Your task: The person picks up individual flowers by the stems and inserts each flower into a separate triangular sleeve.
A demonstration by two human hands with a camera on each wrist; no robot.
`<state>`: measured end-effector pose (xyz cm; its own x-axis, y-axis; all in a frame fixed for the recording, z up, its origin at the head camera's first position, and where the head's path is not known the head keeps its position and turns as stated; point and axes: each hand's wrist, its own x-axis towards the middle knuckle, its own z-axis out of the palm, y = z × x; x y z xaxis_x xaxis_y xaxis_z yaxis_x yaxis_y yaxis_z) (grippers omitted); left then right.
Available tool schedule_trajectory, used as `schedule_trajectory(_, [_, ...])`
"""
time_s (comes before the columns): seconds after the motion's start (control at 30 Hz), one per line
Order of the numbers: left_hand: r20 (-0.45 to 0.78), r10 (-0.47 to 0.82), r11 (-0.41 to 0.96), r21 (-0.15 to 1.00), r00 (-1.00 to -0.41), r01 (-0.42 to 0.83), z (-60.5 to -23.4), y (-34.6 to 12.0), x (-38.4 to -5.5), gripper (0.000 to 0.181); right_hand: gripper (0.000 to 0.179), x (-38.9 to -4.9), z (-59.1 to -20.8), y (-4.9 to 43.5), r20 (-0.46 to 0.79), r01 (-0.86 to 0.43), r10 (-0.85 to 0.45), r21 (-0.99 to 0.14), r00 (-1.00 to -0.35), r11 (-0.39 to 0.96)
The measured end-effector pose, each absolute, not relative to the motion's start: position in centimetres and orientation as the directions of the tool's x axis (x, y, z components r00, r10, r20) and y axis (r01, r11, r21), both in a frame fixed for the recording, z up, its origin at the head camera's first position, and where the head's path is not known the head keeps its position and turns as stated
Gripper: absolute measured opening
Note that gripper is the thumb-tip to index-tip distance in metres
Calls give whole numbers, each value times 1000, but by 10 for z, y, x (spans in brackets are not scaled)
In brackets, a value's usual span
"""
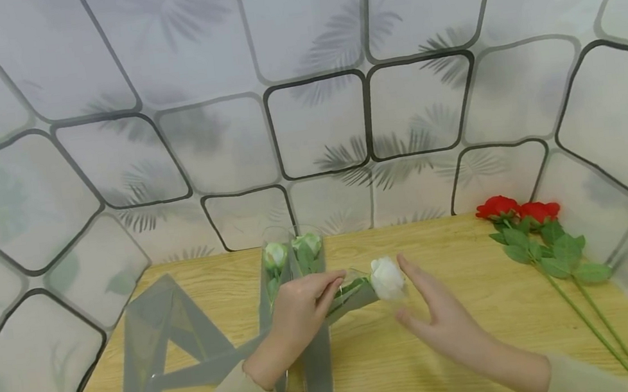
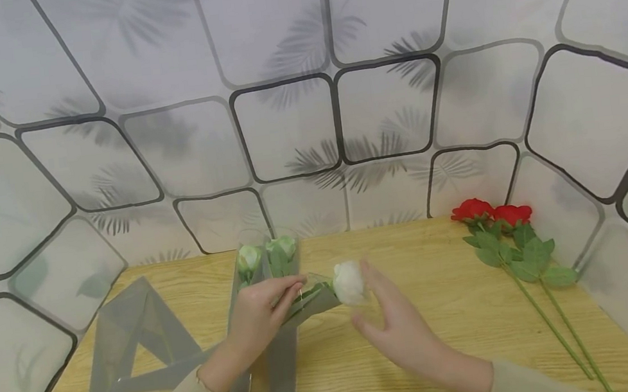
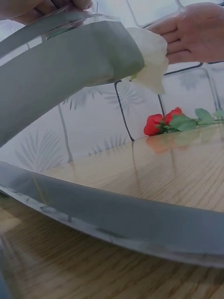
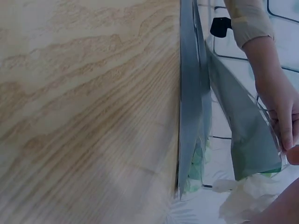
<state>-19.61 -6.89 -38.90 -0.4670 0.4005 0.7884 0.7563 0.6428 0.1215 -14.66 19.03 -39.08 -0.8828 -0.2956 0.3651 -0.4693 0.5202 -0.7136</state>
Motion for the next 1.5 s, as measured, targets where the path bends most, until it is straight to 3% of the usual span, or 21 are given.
schedule_trajectory(0.17, [790,402,634,125,-463,763,-389,-67,-196,15,82,-143,-395,188,323,-441,-306,-736,-896,513])
schedule_trajectory(0.5, [783,416,621,127,-462,774,-389,-61,-194,19,83,-136,-395,178,436,-591,-402,-646,-805,483])
schedule_trajectory(0.9, [783,433,615,105,-446,781,-391,-53,-197,19,77,-134,-396,170,403,-596,-455,-668,-794,446])
schedule_trajectory(1.17, [771,433,625,116,-467,772,-390,-51,-198,18,66,-149,-403,173,496,-642,-478,-739,-725,206])
schedule_trajectory(1.27, [768,437,624,117,-469,772,-390,-50,-198,17,61,-153,-405,174,494,-611,-476,-783,-728,121])
schedule_trajectory(1.5, [769,437,626,113,-467,771,-390,-49,-198,18,59,-157,-405,173,467,-575,-480,-812,-743,99])
